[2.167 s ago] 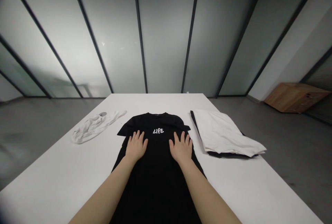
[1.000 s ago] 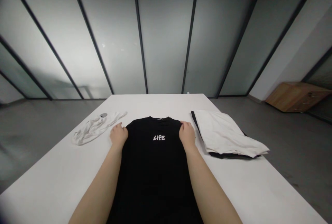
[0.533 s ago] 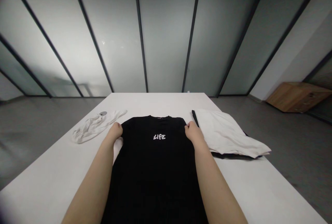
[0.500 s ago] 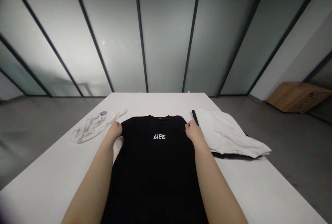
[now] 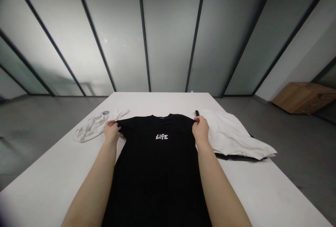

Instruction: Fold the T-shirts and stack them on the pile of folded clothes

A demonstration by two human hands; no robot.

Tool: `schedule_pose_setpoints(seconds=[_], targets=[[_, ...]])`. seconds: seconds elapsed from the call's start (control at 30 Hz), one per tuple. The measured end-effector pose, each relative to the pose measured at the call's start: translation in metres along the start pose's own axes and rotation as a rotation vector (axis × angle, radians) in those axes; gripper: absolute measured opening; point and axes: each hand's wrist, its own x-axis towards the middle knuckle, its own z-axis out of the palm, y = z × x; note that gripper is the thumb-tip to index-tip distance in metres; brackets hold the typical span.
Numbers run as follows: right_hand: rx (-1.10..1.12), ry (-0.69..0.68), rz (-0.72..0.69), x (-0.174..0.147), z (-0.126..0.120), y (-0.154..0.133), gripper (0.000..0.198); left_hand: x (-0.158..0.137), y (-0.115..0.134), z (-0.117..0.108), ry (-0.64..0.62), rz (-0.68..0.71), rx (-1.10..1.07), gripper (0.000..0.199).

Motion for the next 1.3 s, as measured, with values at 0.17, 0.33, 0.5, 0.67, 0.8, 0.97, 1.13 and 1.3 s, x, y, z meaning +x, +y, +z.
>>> schedule_pose_setpoints(seconds=[0.17, 0.33, 0.5, 0.67, 0.8, 0.97, 1.13, 1.3], targets=[[-0.072, 0.109, -0.135, -0.007, -0.001, -0.012, 0.031, -0.025, 0.017, 0.007, 0.033, 0.338, 0.303, 0.030], [-0.066, -0.178, -0.289, -0.030, 0.021, -0.038, 0.031, -0.075, 0.029, 0.037, -0.269, 0.678, 0.738, 0.024], [-0.263, -0.524, -0.265, -0.074, 0.055, -0.052, 0.045, -0.127, 0.006, 0.064, -0.632, 0.743, 0.934, 0.031], [-0.205, -0.468, -0.323, -0.082, 0.055, -0.046, 0.044, -0.136, -0.014, 0.061, -0.659, 0.768, 1.001, 0.043], [-0.194, -0.460, -0.334, -0.088, 0.046, -0.045, 0.042, -0.127, -0.019, 0.049, -0.658, 0.763, 1.023, 0.047], [-0.307, -0.564, -0.288, -0.119, 0.045, -0.061, 0.051, -0.127, -0.023, 0.033, -0.625, 0.757, 1.062, 0.051], [-0.290, -0.644, -0.391, -0.144, 0.047, -0.077, 0.056, -0.131, -0.029, 0.016, -0.578, 0.745, 1.092, 0.053], [-0.302, -0.628, -0.348, -0.137, 0.053, -0.070, 0.058, -0.131, -0.034, 0.012, -0.533, 0.727, 1.081, 0.056]])
